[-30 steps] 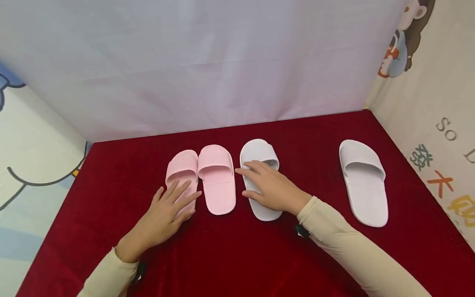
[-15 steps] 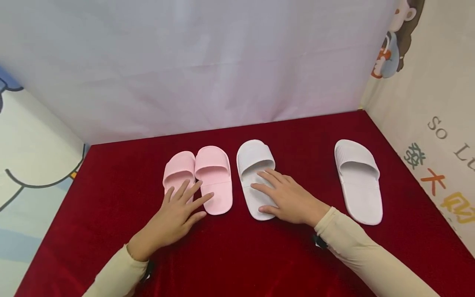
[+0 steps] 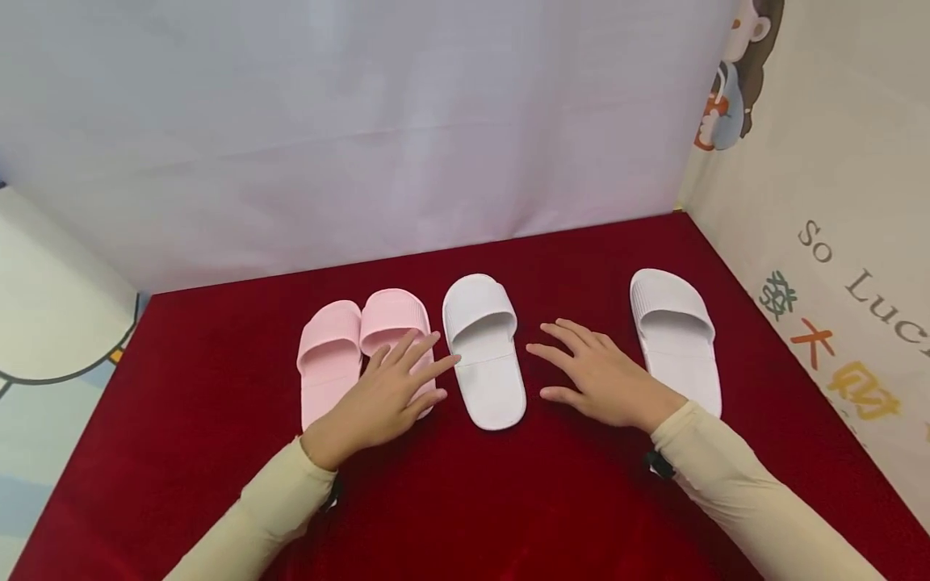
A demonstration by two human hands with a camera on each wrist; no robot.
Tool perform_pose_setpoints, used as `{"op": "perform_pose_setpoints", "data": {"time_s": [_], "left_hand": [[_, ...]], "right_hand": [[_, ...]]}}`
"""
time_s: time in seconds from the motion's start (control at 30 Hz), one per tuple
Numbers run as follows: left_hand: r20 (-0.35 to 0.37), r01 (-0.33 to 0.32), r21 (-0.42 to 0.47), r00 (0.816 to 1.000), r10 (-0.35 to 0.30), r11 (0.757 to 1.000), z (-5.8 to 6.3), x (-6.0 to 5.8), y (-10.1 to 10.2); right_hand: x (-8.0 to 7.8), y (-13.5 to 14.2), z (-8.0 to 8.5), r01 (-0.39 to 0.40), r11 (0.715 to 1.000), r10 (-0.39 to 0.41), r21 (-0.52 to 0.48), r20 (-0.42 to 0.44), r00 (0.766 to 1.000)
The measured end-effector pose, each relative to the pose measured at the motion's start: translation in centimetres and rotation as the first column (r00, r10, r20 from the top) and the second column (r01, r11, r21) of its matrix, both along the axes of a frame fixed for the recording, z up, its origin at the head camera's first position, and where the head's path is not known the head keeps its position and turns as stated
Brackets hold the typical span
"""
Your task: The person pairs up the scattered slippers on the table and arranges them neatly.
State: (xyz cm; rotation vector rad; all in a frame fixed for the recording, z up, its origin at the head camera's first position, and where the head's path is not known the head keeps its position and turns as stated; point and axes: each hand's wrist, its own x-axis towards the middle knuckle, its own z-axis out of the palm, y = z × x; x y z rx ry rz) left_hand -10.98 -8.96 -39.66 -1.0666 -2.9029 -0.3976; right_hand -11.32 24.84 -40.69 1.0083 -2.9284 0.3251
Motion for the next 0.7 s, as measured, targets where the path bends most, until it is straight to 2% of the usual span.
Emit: {"op": "perform_pose_setpoints", "data": {"time_s": [0.17,0.33,0.53,0.7], "left_hand": [[-0.003,0.008,-0.003,1.0,-0.008,1.0,0.4,-1.6,1.9],[-0.015,-0.007,-0.01,1.0,0.007,1.0,0.8,-3.5,3.0],[-0.023,-0.04,-0.029,0.999,0.039,0.999,1.4,-5.3,4.6],[-0.049,-0.055,-0.123,0.998,0.049,0.991,2.0,-6.4,6.1]], "right_hand": [[-0.4,2.4,0.7,0.028,0.999,-0.029,-0.031,-0.038,0.999],[-1.7,5.2,2.0,0.104,0.993,-0.106,-0.054,-0.043,0.993],[-3.2,8.7,2.4,0.212,0.976,-0.213,-0.044,-0.013,0.977],[-4.1,11.2,2.1,0.287,0.957,-0.285,-0.034,0.061,0.957]]}}
